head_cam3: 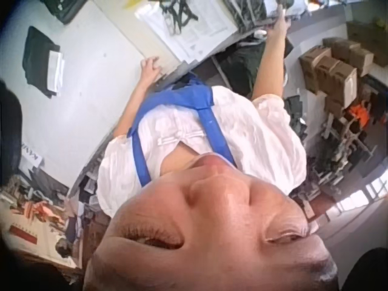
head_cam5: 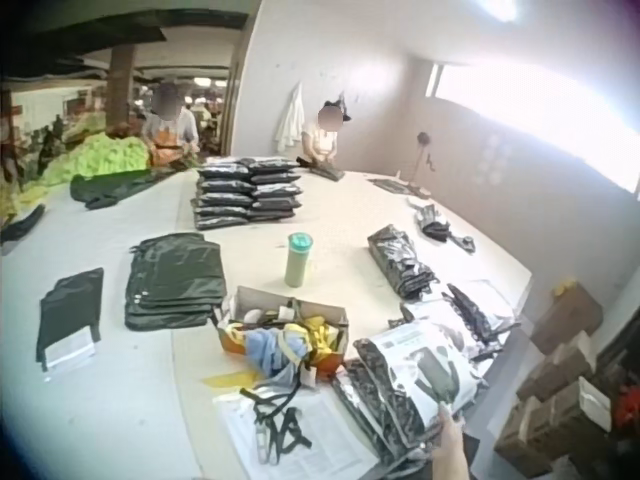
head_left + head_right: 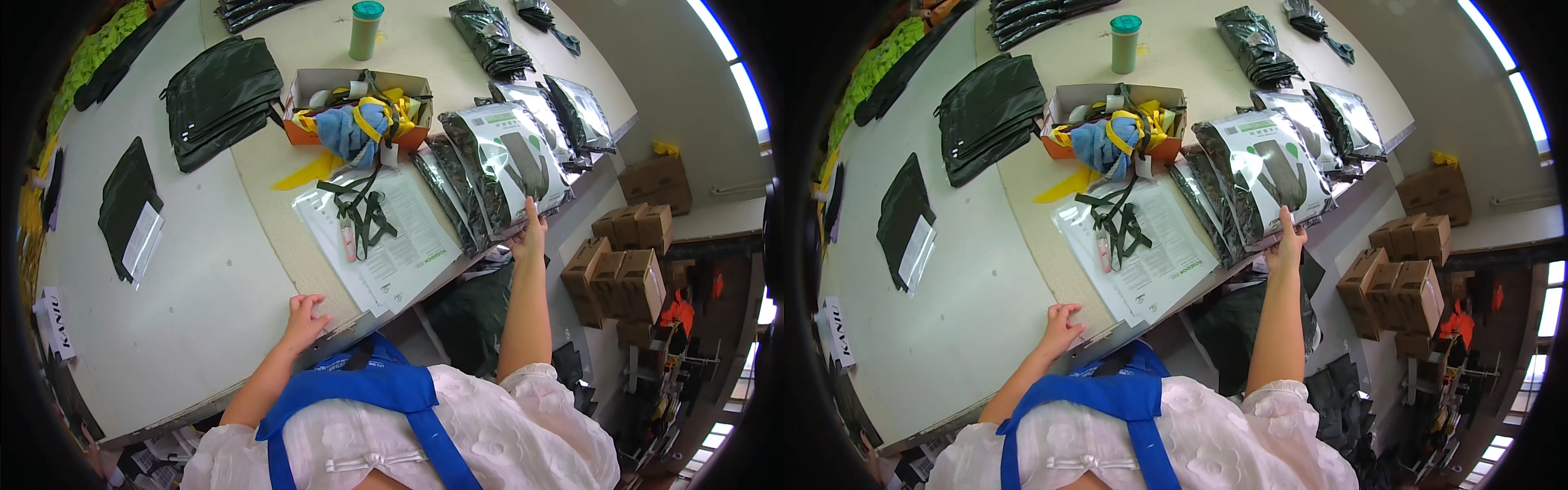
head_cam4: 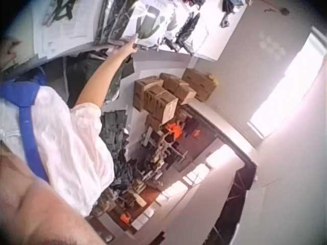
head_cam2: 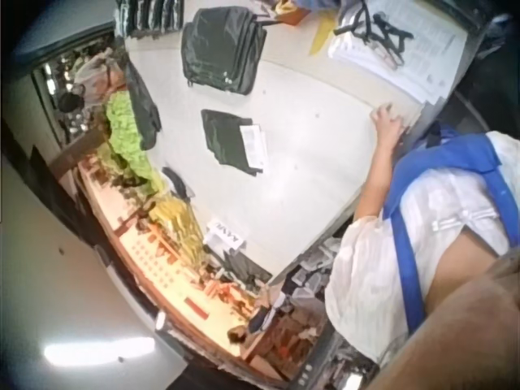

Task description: The person folds a large green tarp on a table, aligns edges, and folds it into a compact rectangle. The person then places the folded tarp into a clear plastic bag and stacks it with other packaged items.

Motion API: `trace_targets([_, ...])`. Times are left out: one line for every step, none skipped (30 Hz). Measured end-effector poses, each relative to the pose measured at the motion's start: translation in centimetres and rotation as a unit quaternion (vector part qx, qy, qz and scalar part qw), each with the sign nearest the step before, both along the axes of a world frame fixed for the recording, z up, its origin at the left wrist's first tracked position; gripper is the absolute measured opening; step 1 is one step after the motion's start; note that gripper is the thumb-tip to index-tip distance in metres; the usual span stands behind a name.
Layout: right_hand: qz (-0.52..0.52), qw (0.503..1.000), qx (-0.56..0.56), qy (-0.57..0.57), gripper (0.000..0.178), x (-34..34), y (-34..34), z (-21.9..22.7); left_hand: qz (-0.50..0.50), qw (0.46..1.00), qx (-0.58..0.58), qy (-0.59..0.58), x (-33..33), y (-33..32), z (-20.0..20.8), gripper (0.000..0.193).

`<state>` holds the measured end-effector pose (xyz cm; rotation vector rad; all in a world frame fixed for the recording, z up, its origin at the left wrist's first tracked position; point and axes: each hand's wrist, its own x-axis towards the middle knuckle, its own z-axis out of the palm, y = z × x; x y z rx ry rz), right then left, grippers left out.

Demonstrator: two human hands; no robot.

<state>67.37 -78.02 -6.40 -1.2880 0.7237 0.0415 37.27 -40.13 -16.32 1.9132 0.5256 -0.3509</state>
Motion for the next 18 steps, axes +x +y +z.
trace_targets([0.009, 0.999, 0.008, -0.033, 0.080, 0.1, -0.8, -0.7, 0.002, 1.000, 0.004, -0.003, 0.2, -0.2, 0.1, 0.047])
trace_targets([0.021, 0.997, 0.019, -0.065, 0.085, 0.4, -0.8, -1.3, -0.028, 0.999, 0.021, -0.027, 0.9, -0.4, 1.3, 0.047])
trace_targets([0.010, 0.998, 0.020, -0.067, 0.087, 0.5, -0.7, -1.3, -0.063, 0.996, 0.038, -0.052, 2.9, -1.0, 3.7, 0.047])
trace_targets([-0.001, 0.998, 0.018, -0.063, 0.088, 0.2, -0.7, -1.3, -0.099, 0.991, 0.052, -0.073, 4.8, -2.1, 5.8, 0.046])
trace_targets([-0.014, 0.998, 0.013, -0.057, 0.090, -0.3, -1.1, -1.3, -0.138, 0.976, 0.025, -0.164, 7.9, -3.5, 7.3, 0.056])
trace_targets([0.005, 0.998, 0.014, -0.062, 0.096, -0.2, -2.4, -2.0, -0.146, 0.977, -0.134, -0.082, 11.5, -5.5, 9.6, 0.067])
trace_targets([0.006, 0.999, 0.009, -0.053, 0.097, 0.0, -2.4, -2.1, -0.174, 0.960, -0.197, -0.095, 15.2, -7.5, 9.9, 0.086])
trace_targets([0.010, 0.999, 0.004, -0.043, 0.097, 0.2, -2.1, -2.1, -0.138, 0.955, -0.254, -0.063, 18.9, -9.8, 10.1, 0.099])
trace_targets([0.015, 0.999, 0.001, -0.034, 0.098, 0.6, -1.5, -1.7, -0.079, 0.960, -0.263, -0.044, 22.8, -11.8, 9.9, 0.110])
trace_targets([0.021, 1.000, 0.000, -0.019, 0.100, 0.5, -1.7, -0.7, -0.023, 0.946, -0.323, -0.017, 26.4, -13.5, 10.7, 0.121])
trace_targets([0.012, 0.999, -0.023, -0.033, 0.101, 1.3, -2.4, -1.0, 0.036, 0.915, -0.402, -0.019, 29.3, -14.8, 8.4, 0.132])
trace_targets([-0.014, 0.999, -0.022, -0.019, 0.102, 2.1, -4.6, -1.1, 0.079, 0.907, -0.414, -0.027, 30.9, -16.4, 7.9, 0.132])
trace_targets([-0.037, 0.999, -0.021, -0.005, 0.104, 3.1, -6.4, -1.1, 0.123, 0.897, -0.423, -0.035, 32.0, -17.5, 7.2, 0.133])
trace_targets([-0.057, 0.997, -0.044, 0.018, 0.099, 4.4, -7.0, -0.6, 0.143, 0.905, -0.402, -0.011, 32.4, -18.5, 6.2, 0.131])
trace_targets([0.000, 1.000, 0.025, -0.019, 0.096, 5.9, -9.1, -1.0, 0.159, 0.911, -0.380, 0.010, 32.8, -19.3, 5.6, 0.130])
trace_targets([0.058, 0.992, 0.097, -0.057, 0.093, 7.7, -11.8, -1.6, 0.175, 0.918, -0.355, 0.029, 33.2, -19.9, 5.0, 0.128])
trace_targets([0.115, 0.974, 0.168, -0.098, 0.091, 8.8, -12.7, -1.6, 0.174, 0.921, -0.349, 0.019, 33.6, -20.1, 4.7, 0.126])
trace_targets([0.117, 0.976, 0.166, -0.075, 0.088, 9.7, -13.0, -2.3, 0.172, 0.924, -0.342, 0.009, 33.7, -20.3, 4.3, 0.123])
